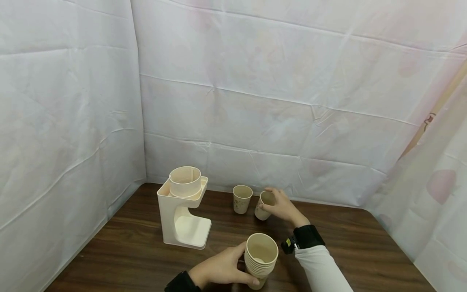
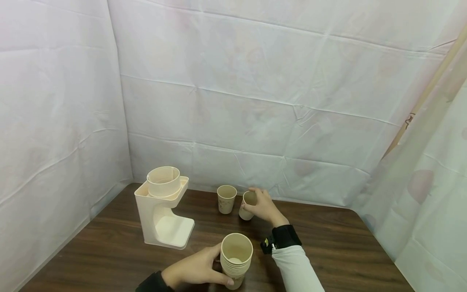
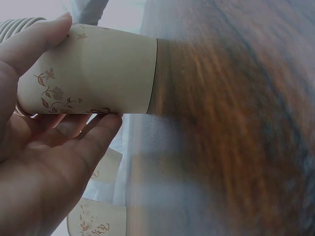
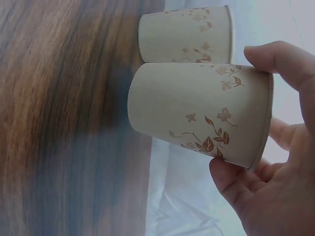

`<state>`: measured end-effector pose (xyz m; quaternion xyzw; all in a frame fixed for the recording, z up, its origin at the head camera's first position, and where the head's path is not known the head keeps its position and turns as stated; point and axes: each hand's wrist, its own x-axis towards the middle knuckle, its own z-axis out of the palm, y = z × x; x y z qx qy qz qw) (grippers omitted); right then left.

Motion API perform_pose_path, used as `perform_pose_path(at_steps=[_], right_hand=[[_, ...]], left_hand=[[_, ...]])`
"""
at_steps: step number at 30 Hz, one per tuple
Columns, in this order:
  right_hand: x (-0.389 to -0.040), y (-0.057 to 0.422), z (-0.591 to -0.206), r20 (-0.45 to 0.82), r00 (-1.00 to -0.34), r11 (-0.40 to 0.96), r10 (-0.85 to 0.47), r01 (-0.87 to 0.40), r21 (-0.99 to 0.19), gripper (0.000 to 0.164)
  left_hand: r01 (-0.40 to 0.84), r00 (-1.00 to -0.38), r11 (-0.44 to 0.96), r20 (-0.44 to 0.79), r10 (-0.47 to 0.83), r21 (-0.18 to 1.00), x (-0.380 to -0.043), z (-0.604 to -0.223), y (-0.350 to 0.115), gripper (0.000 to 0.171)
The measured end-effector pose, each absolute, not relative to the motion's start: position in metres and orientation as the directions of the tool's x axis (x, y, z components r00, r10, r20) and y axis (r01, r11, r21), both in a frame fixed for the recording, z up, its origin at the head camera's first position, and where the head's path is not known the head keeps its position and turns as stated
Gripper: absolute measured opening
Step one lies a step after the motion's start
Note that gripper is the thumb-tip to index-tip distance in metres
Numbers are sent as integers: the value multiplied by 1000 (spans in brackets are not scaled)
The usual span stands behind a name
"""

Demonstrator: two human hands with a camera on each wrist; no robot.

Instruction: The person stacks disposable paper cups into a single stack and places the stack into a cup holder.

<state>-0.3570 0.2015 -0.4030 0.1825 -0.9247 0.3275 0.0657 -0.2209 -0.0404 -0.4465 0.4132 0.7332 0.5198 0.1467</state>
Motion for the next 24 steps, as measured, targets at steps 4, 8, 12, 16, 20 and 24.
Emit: perform_pose_path(at_steps=[4, 8, 12, 16, 20, 24], right_hand=[[-350, 205, -400, 272, -911, 705, -310, -413, -577, 67], [-341, 208, -395, 273, -910, 697, -312, -414, -585, 64], [-332, 214, -388, 288, -899, 673, -330, -438, -596, 63], [-323, 217, -379, 325, -881, 661, -343, -473, -583, 63], [-313, 219, -370, 375, -865, 664, -333, -498, -558, 64], [-306, 219, -362, 432, -840, 659, -329, -532, -532, 68]], left_hand=[[457, -613, 109, 224, 758, 883, -221, -446, -40, 73], [461, -612, 105, 230, 757, 881, -220, -446, -40, 72], [463, -611, 106, 230, 757, 880, -220, -446, -40, 71], [467, -609, 103, 235, 758, 878, -221, -447, -40, 71], [472, -610, 106, 237, 757, 875, -221, -447, -39, 71], [477, -614, 113, 238, 752, 872, -220, -447, -39, 70]])
